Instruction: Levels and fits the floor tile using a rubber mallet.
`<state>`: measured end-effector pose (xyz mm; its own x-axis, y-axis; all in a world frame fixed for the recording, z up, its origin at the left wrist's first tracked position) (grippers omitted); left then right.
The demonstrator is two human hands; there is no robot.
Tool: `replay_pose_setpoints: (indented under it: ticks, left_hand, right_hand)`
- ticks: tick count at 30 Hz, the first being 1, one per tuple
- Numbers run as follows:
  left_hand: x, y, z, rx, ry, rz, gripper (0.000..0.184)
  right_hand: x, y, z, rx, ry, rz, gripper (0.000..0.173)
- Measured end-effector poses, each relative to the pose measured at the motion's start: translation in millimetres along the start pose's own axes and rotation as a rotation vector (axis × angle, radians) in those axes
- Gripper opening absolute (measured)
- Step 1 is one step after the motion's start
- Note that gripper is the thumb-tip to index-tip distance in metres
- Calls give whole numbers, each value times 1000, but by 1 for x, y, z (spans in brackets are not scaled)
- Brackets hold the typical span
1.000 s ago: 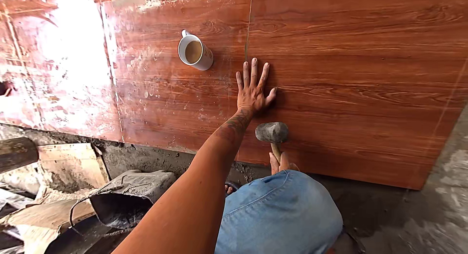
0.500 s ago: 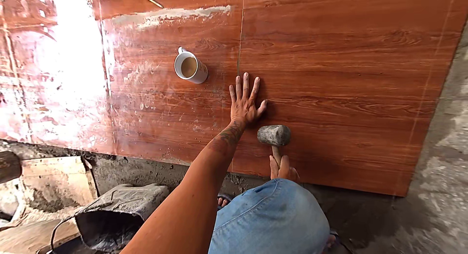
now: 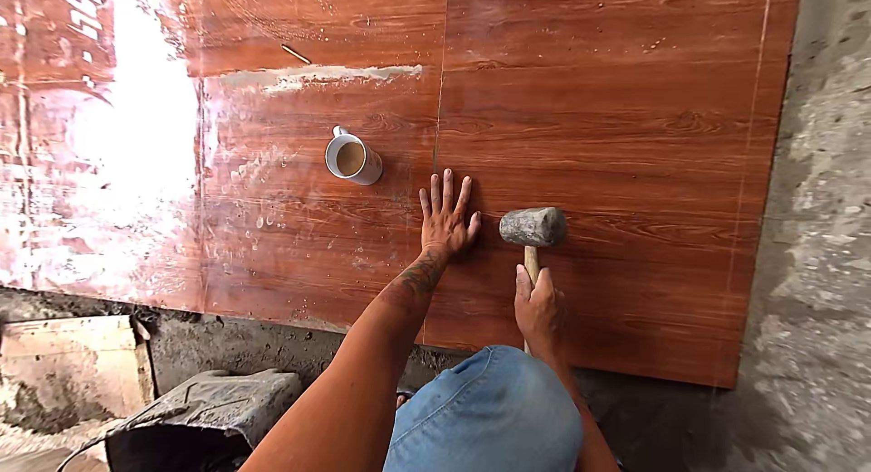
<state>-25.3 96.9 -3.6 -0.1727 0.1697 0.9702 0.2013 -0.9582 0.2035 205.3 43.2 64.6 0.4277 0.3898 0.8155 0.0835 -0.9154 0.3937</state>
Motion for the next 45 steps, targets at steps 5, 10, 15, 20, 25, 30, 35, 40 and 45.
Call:
replay_pose_setpoints:
  ticks: [5, 10, 15, 20, 25, 30, 35, 40, 45]
  left_hand:
    - [0, 0, 0, 2, 2, -10, 73]
    - [0, 0, 0, 7, -2, -28, 73]
    - [-5, 1, 1, -3, 35, -32, 75]
    - [-5, -1, 0, 10, 44, -34, 75]
    - [-4, 2, 0, 18, 45, -42, 76]
    - [-4, 3, -2, 20, 47, -17, 77]
    - [-3, 3, -4, 34, 50, -21, 77]
    - [-6, 6, -5, 37, 61, -21, 77]
    - [-4, 2, -4, 35, 64, -40, 76]
  right_hand:
    - [4, -30, -5, -71, 2, -104, 49]
    - [5, -52, -10, -75, -7, -98, 51]
    - [21, -82, -23, -99, -44, -82, 50]
    - [20, -111, -37, -71, -21, -130, 55]
    - [13, -121, -51, -34, -36, -100, 56]
    - [23, -142, -74, -27, -60, -93, 53]
    - [22, -160, -89, -20, -61, -179, 52]
    - [10, -159, -87, -2, -60, -140, 53]
    - [21, -157, -94, -1, -78, -110, 53]
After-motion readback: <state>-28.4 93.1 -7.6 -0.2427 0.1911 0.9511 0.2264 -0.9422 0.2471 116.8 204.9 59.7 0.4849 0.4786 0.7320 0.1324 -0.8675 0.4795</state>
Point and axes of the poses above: each hand's wrist, its own y-axis away from the middle knuckle, its own x-axis out of the back of the hand, z = x × y, the point moved 10 cm from there along -y, towards the middle knuckle, and after that the axes turned 10 degrees about -z, right-handed, at the moved point
